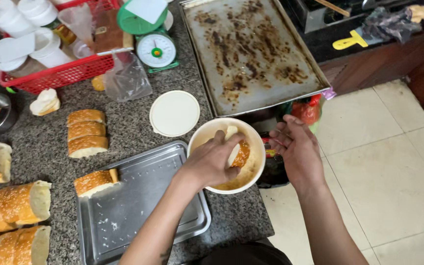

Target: The person repeatedly picks up sliced bread rolls, scoops a white creamy substance from a container with their hand, and stuffs it into the bread. They then place the stuffed rolls onto a metal tray. The process is repeated for multiple rolls throughout the clip.

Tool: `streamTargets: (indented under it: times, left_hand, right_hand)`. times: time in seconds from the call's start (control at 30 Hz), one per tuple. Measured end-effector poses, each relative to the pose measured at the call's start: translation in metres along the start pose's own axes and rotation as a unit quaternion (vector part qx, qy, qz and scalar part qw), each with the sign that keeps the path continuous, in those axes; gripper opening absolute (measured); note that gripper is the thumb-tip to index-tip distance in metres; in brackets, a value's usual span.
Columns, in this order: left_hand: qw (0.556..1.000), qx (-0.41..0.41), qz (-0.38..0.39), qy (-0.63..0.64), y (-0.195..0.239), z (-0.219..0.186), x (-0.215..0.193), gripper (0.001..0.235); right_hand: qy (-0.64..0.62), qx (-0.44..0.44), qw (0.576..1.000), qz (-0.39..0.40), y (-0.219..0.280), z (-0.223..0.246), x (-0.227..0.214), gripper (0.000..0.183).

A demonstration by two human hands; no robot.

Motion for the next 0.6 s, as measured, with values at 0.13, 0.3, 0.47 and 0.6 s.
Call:
streamTargets:
  times: [0.13, 0.3, 0.47, 0.6]
  left_hand:
    - [0.996, -0.044, 0.055, -0.058, -0.027, 0.002, 0.03, 0.096]
    - [0.985, -0.077, 0.113, -0.109, -0.041, -0.002, 0.046, 0.097]
    - [0.989, -0.078, 0.091, -0.081, -0.034, 0.002, 0.032, 0.091]
    - [0.984, -0.086, 0.109, -0.11, -0.035, -0.008, 0.028, 0.095]
  right_hand:
    - [0.009, 0.037, 0.999, -0.005, -0.011, 0.0, -0.021, 0.028]
    - [0.023, 0.068, 0.997, -0.012, -0.021, -0.002, -0.038, 0.029]
    - [0.017, 0.071, 0.997, 0.007, -0.03, 0.001, -0.042, 0.03]
    - [0.016, 0.083, 0.996, 0.011, -0.031, -0.003, -0.039, 0.028]
Point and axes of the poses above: each hand's wrist, its own y-axis away from the middle knuckle, its own x-axis out of the palm, z = x × y, the point moved 1 cm from there along -y, towards the middle knuckle, and after that the axes turned 14 degrees about -y, right-handed, at the moved point
